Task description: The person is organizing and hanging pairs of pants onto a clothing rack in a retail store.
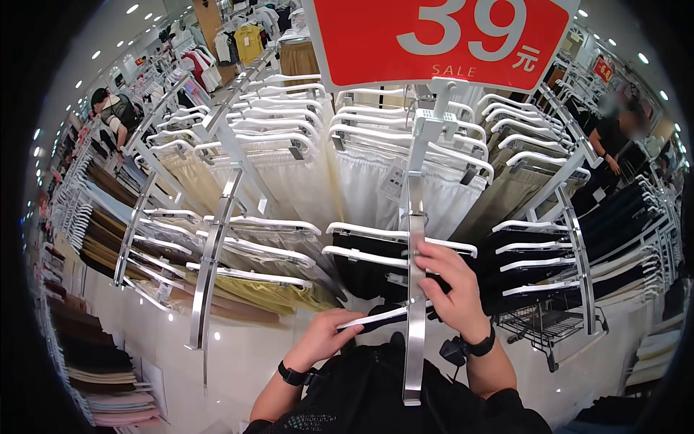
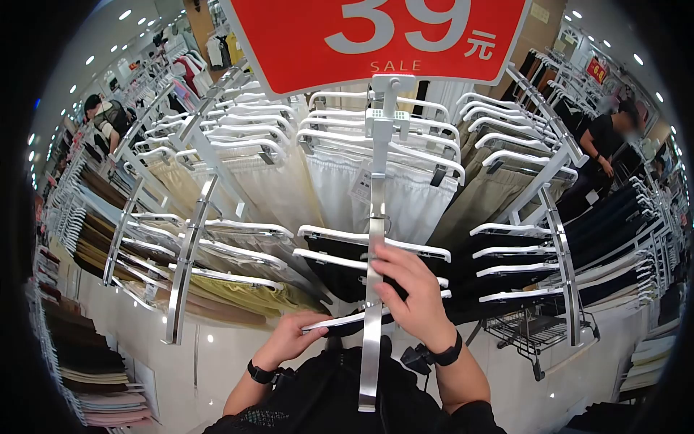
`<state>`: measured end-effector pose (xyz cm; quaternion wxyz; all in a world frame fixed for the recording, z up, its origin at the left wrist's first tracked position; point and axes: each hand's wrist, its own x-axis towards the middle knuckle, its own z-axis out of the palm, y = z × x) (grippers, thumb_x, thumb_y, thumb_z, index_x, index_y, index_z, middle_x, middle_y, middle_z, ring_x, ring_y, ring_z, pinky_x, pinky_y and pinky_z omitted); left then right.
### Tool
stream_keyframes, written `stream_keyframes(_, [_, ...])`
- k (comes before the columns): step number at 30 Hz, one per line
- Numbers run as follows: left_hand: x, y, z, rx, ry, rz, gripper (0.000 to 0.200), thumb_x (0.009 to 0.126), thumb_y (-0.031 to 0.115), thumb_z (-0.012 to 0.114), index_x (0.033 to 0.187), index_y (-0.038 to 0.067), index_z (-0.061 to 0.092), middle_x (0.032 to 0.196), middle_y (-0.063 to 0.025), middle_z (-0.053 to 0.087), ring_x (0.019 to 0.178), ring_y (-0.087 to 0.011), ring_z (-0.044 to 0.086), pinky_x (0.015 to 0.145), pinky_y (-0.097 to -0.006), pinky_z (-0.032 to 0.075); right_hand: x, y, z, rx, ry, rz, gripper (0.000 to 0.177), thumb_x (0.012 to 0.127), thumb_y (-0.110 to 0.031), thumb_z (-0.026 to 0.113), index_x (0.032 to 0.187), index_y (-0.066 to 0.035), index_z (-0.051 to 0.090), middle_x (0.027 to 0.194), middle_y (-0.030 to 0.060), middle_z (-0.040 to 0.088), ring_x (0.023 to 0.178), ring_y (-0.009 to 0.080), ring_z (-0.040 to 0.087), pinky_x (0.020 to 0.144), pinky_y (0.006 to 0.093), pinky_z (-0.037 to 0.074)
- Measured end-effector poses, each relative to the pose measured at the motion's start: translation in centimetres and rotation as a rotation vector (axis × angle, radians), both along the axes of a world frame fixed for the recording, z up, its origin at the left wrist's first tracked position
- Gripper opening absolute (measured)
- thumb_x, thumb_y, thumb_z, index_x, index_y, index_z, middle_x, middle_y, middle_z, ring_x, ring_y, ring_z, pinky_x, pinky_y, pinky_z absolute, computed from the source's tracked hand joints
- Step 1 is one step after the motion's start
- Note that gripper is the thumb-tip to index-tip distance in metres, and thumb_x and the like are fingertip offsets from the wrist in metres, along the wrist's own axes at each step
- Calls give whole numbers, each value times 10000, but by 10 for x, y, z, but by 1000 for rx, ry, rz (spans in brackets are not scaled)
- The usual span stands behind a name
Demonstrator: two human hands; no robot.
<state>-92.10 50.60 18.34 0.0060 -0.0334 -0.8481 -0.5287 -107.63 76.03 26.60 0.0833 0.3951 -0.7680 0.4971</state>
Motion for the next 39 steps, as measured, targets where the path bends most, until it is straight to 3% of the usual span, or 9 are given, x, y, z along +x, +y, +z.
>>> stream_keyframes(2, [1,-1,2,-18,-18,-22,252,960,184,741,1165,40,769,973,-147,763,854,-329,702,769,-401,546,7,4,0,-23,59,17,315,876,-130,788,1166,-13,753,1268,156,733,1221,380,664,1032,451,532])
stream_keyframes(10, [5,4,-1,25,-103,-33,264,977,150,742,1198,6,747,1029,-156,776,903,-271,727,812,-366,558,12,13,11,-2,64,75,345,848,-139,817,1155,2,748,1208,145,756,1193,384,678,1009,452,546])
stream_keyframes(15, [9,8,-4,-51,134,115,232,958,162,743,1144,27,773,1008,-150,770,904,-339,710,823,-405,557,-23,2,12,36,51,-10,486,924,-177,769,1353,10,640,1407,211,644,1261,395,638,1075,438,503])
stream_keyframes(18, [14,2,5,-119,186,245,172,946,71,734,1107,25,772,1010,-146,765,941,-331,711,834,-409,553,-38,-10,12,146,65,-33,497,1026,-237,674,1445,7,566,1477,231,589,1335,402,587,1118,430,468])
stream_keyframes(25, [24,1,6,-126,154,329,165,935,55,737,1095,26,768,986,-145,756,939,-332,707,823,-406,550,-66,-21,9,143,34,-65,504,1033,-261,664,1438,23,568,1478,231,593,1364,406,568,1136,438,458])
stream_keyframes(30, [21,0,3,-129,181,335,151,944,49,728,1084,18,772,964,-140,756,874,-303,705,780,-380,545,-33,0,22,87,-88,77,584,930,-186,758,1457,-11,578,1441,205,631,1354,366,596,1141,418,455])
stream_keyframes(33, [19,0,4,-125,165,328,149,946,54,727,1083,17,773,973,-143,758,881,-303,708,781,-379,547,-16,12,18,81,-71,219,593,874,-170,815,1410,-5,624,1452,167,637,1414,359,553,1152,446,451])
stream_keyframes(38, [14,0,0,-129,184,305,145,949,54,724,1079,10,771,982,-145,760,881,-302,712,785,-378,549,-16,8,4,-11,-105,184,172,863,-69,809,1029,-29,788,1316,127,724,1362,341,601,1104,436,492])
stream_keyframes(39, [13,0,0,-127,187,301,144,950,55,723,1078,7,770,983,-146,760,878,-301,713,786,-378,549,-19,7,5,-12,-101,179,172,863,-69,809,1029,-29,788,1316,127,724,1362,341,601,1104,436,492])
